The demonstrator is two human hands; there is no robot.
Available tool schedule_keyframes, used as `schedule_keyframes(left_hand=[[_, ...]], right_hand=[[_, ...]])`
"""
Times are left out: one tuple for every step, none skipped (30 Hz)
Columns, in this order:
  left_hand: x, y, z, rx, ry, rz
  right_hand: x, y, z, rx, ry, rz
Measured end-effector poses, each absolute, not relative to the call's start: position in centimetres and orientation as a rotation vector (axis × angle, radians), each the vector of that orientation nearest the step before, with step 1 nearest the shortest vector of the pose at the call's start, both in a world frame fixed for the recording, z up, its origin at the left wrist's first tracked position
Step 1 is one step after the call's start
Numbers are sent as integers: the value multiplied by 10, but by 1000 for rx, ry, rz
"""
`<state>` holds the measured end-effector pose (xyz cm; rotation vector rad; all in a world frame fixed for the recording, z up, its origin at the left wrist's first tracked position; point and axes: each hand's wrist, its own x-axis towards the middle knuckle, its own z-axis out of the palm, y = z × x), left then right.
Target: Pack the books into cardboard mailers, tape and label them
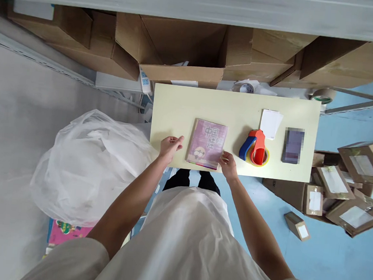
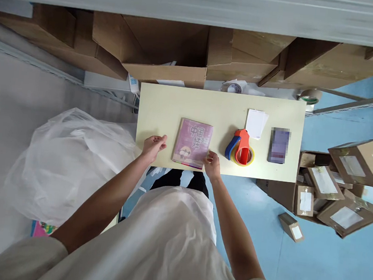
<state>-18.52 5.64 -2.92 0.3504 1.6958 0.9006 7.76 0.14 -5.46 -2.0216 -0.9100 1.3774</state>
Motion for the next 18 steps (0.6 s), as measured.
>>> schedule_keyframes(left_hand=[[-188, 58, -27, 311, 1624, 929], [-191, 59, -26, 289, 1557, 954], [-194, 59, -25, 284, 1508, 974], [-196, 59, -24, 288, 1486, 986], [-197, 58, -24, 295, 1487, 993], [-197, 57, -24, 303, 1501, 994], [-196, 56, -24, 311, 1518, 993], [-195, 56, -24, 319, 1531, 992], [-194, 55, -24, 321, 1532, 995], [-193, 55, -24, 310, 1526, 997], [-192, 55, -25, 289, 1522, 996], [-191, 55, -26, 257, 1521, 987], [-191, 55, -27, 225, 1526, 970], [-191, 55, -29, 204, 1541, 954], [-191, 55, -30, 207, 1557, 939], [-191, 55, -32, 231, 1568, 930], [-191, 54, -34, 275, 1575, 929], [-190, 53, -36, 329, 1583, 928]], right_hand=[[77, 2, -55, -2018, -906, 1379], [77, 3, -55, -2013, -900, 1379], [77, 3, -55, -2009, -897, 1377], [76, 3, -55, -2009, -897, 1373], [76, 4, -55, -2011, -902, 1368], [76, 4, -55, -2017, -912, 1362], [76, 4, -55, -2023, -925, 1355], [75, 4, -55, -2028, -940, 1347], [75, 4, -55, -2033, -953, 1337], [75, 3, -55, -2037, -965, 1326], [75, 3, -55, -2040, -975, 1319], [75, 3, -55, -2040, -981, 1316], [75, 3, -55, -2038, -982, 1320], [75, 3, -55, -2033, -978, 1329], [74, 3, -55, -2026, -970, 1340], [74, 3, -54, -2018, -962, 1353], [74, 4, -53, -2012, -952, 1360], [73, 4, -53, -2012, -942, 1361]])
